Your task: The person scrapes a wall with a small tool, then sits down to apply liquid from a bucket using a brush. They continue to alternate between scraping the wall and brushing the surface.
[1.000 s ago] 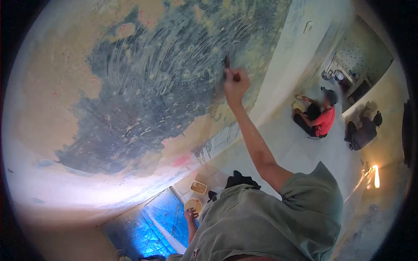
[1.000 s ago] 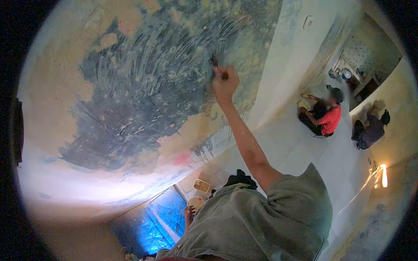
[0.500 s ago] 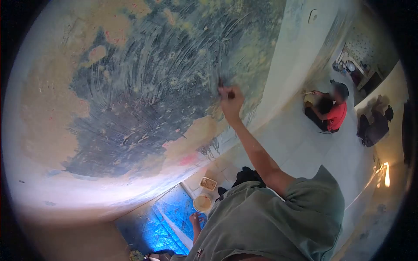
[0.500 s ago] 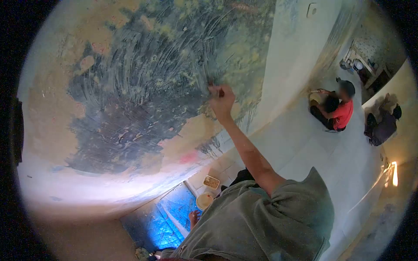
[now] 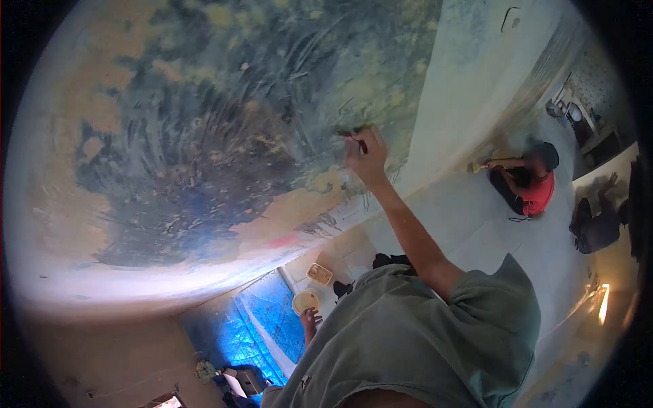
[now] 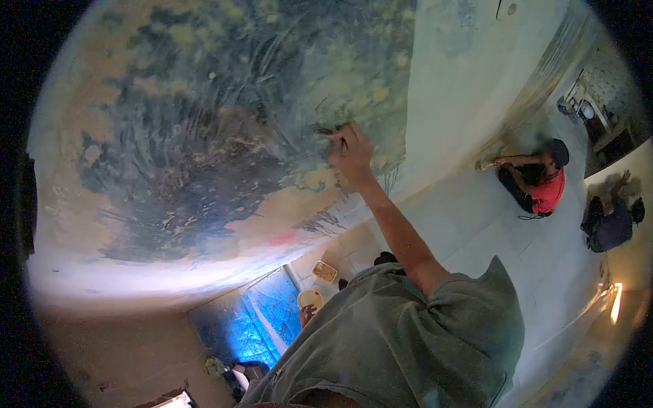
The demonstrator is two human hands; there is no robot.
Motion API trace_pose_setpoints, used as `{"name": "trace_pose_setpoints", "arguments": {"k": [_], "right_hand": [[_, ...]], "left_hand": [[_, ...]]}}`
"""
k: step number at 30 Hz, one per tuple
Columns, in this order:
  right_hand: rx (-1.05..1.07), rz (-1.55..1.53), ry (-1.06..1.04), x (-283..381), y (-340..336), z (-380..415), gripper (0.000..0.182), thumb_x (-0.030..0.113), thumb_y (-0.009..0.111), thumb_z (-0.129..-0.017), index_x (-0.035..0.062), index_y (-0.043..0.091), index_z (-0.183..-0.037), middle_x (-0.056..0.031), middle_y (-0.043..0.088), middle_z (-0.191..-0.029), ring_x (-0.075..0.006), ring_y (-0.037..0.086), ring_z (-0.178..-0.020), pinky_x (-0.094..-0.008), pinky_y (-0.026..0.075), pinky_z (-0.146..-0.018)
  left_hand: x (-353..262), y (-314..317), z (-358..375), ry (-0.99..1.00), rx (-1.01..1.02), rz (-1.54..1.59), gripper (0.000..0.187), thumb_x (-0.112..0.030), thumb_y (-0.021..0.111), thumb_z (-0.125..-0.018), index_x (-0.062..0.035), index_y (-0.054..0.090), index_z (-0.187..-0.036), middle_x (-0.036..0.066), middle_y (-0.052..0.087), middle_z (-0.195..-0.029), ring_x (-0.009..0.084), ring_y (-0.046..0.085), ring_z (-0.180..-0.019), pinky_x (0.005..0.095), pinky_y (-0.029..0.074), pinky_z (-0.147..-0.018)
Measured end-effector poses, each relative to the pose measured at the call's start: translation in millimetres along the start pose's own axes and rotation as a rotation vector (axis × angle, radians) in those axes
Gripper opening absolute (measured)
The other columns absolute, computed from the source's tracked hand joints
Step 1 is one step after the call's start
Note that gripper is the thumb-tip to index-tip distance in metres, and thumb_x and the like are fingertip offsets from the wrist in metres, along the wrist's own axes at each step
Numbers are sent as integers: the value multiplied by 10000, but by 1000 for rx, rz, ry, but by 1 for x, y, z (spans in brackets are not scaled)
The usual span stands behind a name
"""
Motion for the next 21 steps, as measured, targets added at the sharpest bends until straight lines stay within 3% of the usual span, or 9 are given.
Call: {"name": "trace_pose_setpoints", "arguments": {"k": [1,3,4,6,9,13,15,19,21], "right_hand": [[7,-3,11,-2,-7,-8,143,4,613,-745,84,506,-692,-59,472,-679,-174,410,-444,-260,333,-397],[103,108,-273,3,-13,-33,138,-32,584,-716,86,512,-706,-49,490,-694,-166,402,-403,-253,330,-364],[115,97,-274,2,-15,-39,138,-32,584,-716,86,512,-706,-49,490,-694,-166,402,-403,-253,330,-364],[11,38,-127,-4,-22,-42,146,-29,591,-694,92,510,-712,-50,497,-701,-162,400,-390,-261,336,-359],[171,102,35,-28,-27,-1,187,-67,597,-664,84,488,-683,-75,489,-680,-206,486,-475,-276,368,-436],[121,23,32,-26,-28,-34,188,-62,610,-661,68,474,-673,-77,477,-677,-212,466,-473,-288,352,-432],[-53,32,-117,-4,-32,-80,170,-54,597,-676,64,476,-694,-90,490,-700,-241,481,-530,-311,399,-439],[-12,-55,-86,-18,-22,-44,190,-51,624,-654,71,486,-702,-102,503,-721,-255,488,-537,-286,390,-441],[193,75,69,-53,-18,18,204,-48,644,-641,79,500,-708,-108,513,-743,-226,477,-525,-259,379,-449]], "left_hand": [[2,7,4,11,2,29,366,-263,479,-849,11,552,-1079,184,625,-939,287,637,-580,389,548,-502],[6,19,17,0,-5,5,363,-266,476,-855,9,548,-1081,179,625,-931,284,637,-583,389,549,-506],[7,29,21,-1,-4,-14,360,-268,474,-862,6,545,-1084,174,624,-922,280,637,-586,388,550,-511],[6,43,27,-5,-17,-11,351,-261,475,-866,3,544,-1085,169,625,-915,277,635,-587,386,548,-511],[17,58,38,-48,-61,-26,327,-243,473,-875,-3,544,-1085,160,627,-901,274,633,-586,382,547,-510],[17,77,43,-63,-62,67,322,-242,468,-878,-7,549,-1083,164,629,-913,266,633,-582,377,547,-512],[19,83,45,-42,-71,59,328,-244,460,-880,-6,547,-1088,164,630,-904,260,636,-587,370,549,-515],[25,83,47,-143,-119,22,320,-227,444,-875,-4,555,-1077,160,633,-893,263,639,-586,369,551,-509],[28,81,48,-116,-131,62,315,-225,448,-875,-4,558,-1071,159,633,-892,265,639,-586,372,550,-500]]}}
Point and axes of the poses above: each hand's wrist, its own z-axis away from the middle knuckle, its own y-axis out of the palm, x = y × z, the point moved 4 cm from there along -z, towards the middle knuckle
